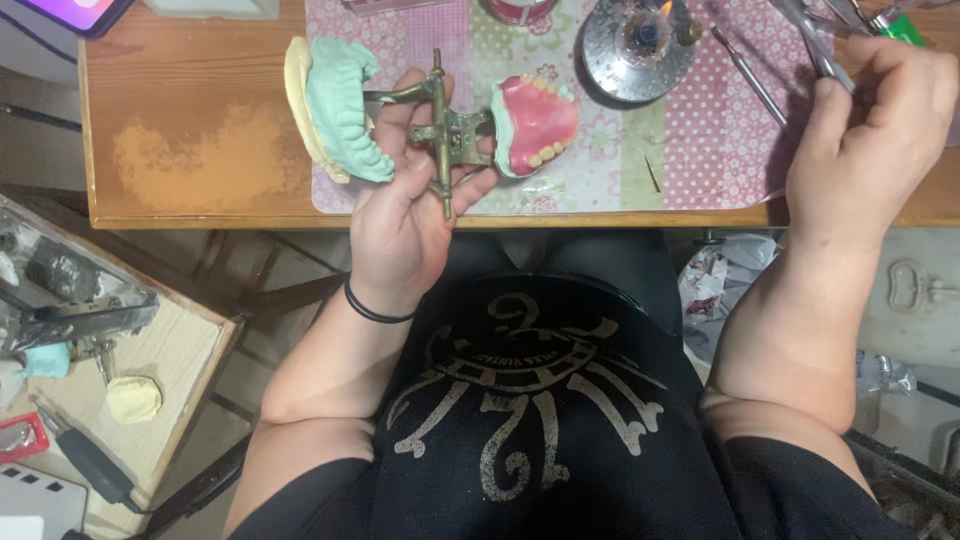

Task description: The person works on a dental mold, using a metal tool to scrape and shape the material. They then apply a pink liquid from a bottle onto the mold and continue to refine the surface with the tool.

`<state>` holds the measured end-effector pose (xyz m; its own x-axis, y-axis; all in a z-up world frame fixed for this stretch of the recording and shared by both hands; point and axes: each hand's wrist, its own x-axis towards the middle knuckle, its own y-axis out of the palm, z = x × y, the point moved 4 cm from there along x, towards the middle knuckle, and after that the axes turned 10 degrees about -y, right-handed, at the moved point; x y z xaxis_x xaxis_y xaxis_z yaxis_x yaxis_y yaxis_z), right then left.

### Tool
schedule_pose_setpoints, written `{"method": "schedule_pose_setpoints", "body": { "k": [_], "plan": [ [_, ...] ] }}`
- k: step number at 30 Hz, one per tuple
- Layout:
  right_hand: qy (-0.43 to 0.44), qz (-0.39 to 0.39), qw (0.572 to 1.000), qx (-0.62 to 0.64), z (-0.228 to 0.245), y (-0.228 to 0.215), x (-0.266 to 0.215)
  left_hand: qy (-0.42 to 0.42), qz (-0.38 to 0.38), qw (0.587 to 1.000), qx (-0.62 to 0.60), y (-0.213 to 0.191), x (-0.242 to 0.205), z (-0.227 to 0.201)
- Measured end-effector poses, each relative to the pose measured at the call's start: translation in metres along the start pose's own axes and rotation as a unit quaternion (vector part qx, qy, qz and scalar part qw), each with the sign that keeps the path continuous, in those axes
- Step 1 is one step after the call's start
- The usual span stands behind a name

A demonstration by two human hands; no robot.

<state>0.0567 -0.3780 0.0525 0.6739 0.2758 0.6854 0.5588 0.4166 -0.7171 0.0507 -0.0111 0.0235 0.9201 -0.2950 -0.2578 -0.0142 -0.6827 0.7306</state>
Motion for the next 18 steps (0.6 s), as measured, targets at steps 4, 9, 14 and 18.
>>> {"method": "schedule_pose_setpoints", "body": {
  "k": [4, 9, 14, 18],
  "plan": [
    [0.032, 0.015, 0.999, -0.028, -0.03, 0.01, -0.022, 0.001, 0.054, 0.998, -0.034, -0.005, -0.001, 0.006],
    [0.001, 0.001, 1.0, -0.019, -0.039, 0.013, -0.025, -0.02, 0.033, 0.998, -0.053, 0.007, 0.0, 0.007],
    [0.055, -0.122, 0.988, 0.072, -0.039, 0.008, -0.032, -0.002, 0.075, 0.997, -0.013, 0.01, 0.005, 0.006],
    [0.377, -0.439, 0.763, 0.288, -0.112, 0.027, -0.096, 0.027, 0.094, 0.994, -0.045, 0.003, 0.01, 0.01]
  ]
}}
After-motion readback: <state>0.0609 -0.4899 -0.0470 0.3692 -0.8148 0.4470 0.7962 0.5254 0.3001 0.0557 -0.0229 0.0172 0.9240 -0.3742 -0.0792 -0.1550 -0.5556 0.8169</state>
